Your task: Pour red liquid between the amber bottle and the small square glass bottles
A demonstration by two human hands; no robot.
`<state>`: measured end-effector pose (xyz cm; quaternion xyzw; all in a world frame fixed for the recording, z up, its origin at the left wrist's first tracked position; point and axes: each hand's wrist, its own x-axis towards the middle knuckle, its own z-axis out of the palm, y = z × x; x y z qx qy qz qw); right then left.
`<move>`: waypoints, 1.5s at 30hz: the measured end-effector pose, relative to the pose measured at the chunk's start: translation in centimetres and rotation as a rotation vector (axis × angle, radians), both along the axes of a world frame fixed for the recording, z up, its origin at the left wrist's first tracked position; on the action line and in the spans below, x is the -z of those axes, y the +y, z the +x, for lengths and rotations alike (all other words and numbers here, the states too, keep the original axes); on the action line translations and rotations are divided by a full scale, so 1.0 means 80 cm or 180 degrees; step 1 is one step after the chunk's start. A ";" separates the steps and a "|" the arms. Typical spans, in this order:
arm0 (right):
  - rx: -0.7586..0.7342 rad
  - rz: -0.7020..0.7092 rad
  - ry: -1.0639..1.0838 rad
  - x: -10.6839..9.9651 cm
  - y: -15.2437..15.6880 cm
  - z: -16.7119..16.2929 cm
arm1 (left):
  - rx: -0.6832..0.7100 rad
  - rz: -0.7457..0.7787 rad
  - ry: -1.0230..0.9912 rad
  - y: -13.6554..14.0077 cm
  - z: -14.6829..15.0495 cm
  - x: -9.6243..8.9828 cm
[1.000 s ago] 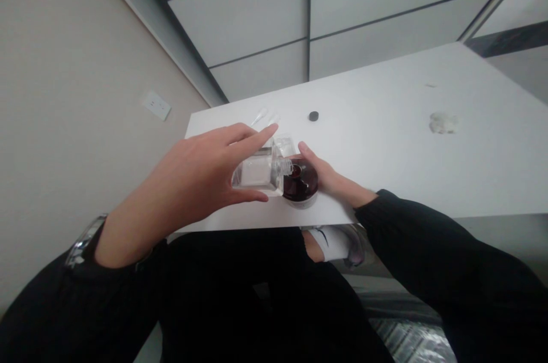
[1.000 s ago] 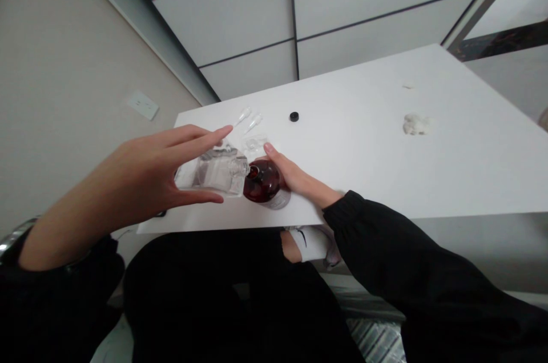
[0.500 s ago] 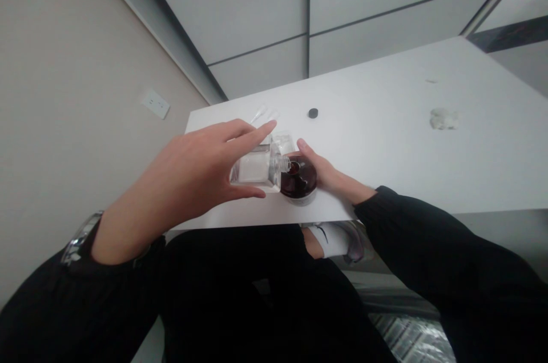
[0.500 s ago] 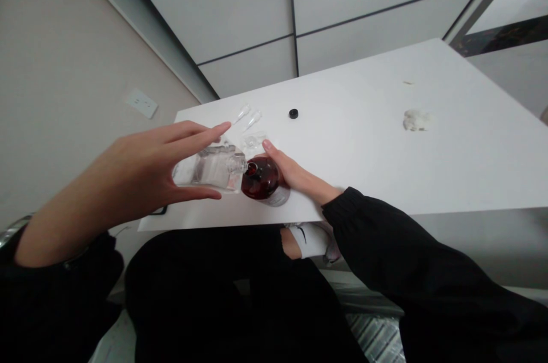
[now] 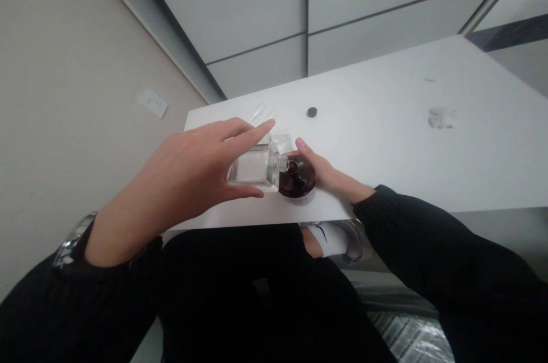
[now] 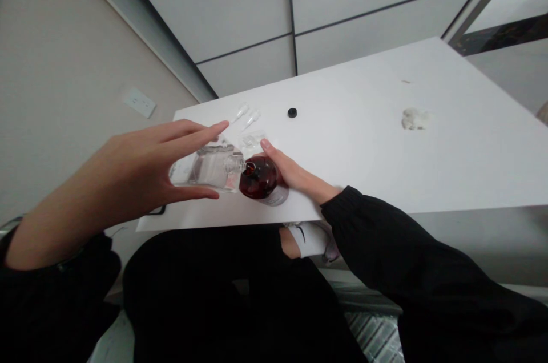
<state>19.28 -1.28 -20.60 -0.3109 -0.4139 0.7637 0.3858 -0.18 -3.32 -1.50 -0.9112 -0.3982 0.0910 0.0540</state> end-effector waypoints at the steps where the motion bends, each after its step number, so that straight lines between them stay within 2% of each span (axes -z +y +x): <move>1: -0.0009 0.0006 -0.0009 0.000 0.000 0.000 | 0.0020 0.0036 0.0023 0.000 0.000 0.000; 10: -0.0028 -0.0041 -0.0009 -0.005 -0.003 0.002 | 0.0172 0.0166 -0.0008 0.002 -0.002 0.003; 19: -0.0048 -0.0008 -0.0012 0.000 -0.001 0.001 | -0.0021 -0.0026 -0.0029 0.001 0.000 0.002; 26: -0.0091 -0.0080 0.0009 0.003 0.001 0.002 | 0.0118 0.0149 0.0183 0.001 0.000 0.001; 33: -0.0051 0.0049 0.0100 0.005 0.001 0.002 | 0.0001 0.0074 0.0100 0.002 0.001 0.001; 45: -0.0074 -0.0063 0.0157 0.007 0.001 0.000 | 0.0082 0.0063 0.0175 0.003 0.008 -0.002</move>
